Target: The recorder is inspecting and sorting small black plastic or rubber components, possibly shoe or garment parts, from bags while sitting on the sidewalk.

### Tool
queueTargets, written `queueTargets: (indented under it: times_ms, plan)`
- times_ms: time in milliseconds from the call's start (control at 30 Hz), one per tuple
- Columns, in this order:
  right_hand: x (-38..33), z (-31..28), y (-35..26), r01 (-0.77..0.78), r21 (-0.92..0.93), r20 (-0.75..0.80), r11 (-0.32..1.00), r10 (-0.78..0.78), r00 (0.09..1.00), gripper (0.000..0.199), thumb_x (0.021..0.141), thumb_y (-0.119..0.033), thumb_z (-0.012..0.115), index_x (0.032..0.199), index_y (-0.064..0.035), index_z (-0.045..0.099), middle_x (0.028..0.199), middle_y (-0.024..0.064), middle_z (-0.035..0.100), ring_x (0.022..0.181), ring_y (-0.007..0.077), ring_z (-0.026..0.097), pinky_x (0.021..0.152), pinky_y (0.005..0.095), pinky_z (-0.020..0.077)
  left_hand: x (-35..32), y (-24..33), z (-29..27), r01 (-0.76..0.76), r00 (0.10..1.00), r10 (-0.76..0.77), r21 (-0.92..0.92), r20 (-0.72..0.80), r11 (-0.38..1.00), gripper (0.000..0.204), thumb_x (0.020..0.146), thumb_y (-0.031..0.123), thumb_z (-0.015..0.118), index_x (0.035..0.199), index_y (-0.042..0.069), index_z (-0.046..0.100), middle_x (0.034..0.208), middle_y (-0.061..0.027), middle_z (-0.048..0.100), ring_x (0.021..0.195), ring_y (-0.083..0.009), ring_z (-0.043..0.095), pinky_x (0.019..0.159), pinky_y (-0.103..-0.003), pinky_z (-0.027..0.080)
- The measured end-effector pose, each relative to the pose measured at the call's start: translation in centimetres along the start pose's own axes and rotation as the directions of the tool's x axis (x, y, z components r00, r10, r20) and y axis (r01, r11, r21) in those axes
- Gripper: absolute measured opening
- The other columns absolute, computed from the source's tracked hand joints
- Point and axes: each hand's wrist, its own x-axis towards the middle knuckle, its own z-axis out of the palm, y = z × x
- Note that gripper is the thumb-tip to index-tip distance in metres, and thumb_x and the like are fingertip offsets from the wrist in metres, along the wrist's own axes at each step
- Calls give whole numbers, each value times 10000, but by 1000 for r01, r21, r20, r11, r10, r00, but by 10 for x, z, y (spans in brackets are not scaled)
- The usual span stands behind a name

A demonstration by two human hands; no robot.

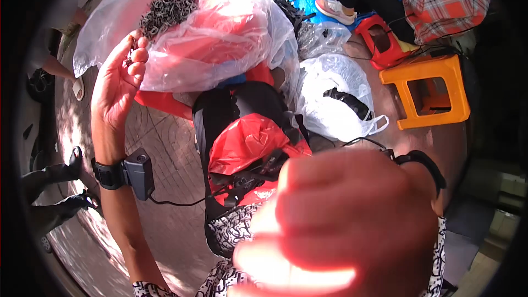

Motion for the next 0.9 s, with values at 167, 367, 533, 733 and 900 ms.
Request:
queueTargets:
  times_ms: [167, 367, 533, 733, 900]
  plan:
    - [0, 17, -26, -66, 241, 158, 968, 28, 987, 102, 689, -138, 550, 725, -45, 529, 628, 35, 478, 553, 169, 506, 510, 262, 403, -41, -32, -1, 84, 988, -82, 12, -133, 996, 242, 893, 98, 447, 1096, -32, 460, 887, -96, 536, 625, -80, 468, 447, -158, 363]
    - [1, 22, -33, -93, 656, 249, 749, -98, 964, 95, 721, -93, 541, 682, -6, 544, 525, 6, 473, 485, 139, 490, 458, 248, 385, -89, -68, 12, 209, 918, -174, 60, -357, 976, 274, 870, 88, 435, 1114, -32, 469, 901, -103, 560, 658, -111, 550, 509, -187, 473]
    - [-42, 43, -34, -16, 310, 326, 951, -91, 941, 132, 706, -159, 542, 770, -45, 552, 645, 15, 505, 580, 172, 517, 498, 281, 382, -119, -92, -2, 270, 937, -247, 64, -248, 961, 236, 844, 71, 471, 1055, -34, 488, 885, -100, 549, 594, -113, 513, 502, -206, 448]
    - [-120, 95, 85, -251, -23, 280, 968, 247, 928, 195, 631, -69, 570, 825, -51, 573, 835, 66, 551, 726, 233, 529, 639, 299, 435, -142, -109, 5, 359, 912, -344, 31, -225, 933, 181, 841, 67, 492, 1001, -15, 515, 865, -107, 574, 556, -117, 527, 490, -217, 452]
    - [-131, 131, 107, -178, -296, 213, 938, 247, 946, 141, 589, -123, 574, 716, -65, 556, 755, 45, 503, 740, 201, 478, 645, 292, 394, -149, -131, 11, 532, 832, -521, 6, -189, 847, 164, 864, 65, 467, 1007, 1, 514, 839, -84, 585, 596, -105, 554, 513, -223, 479]
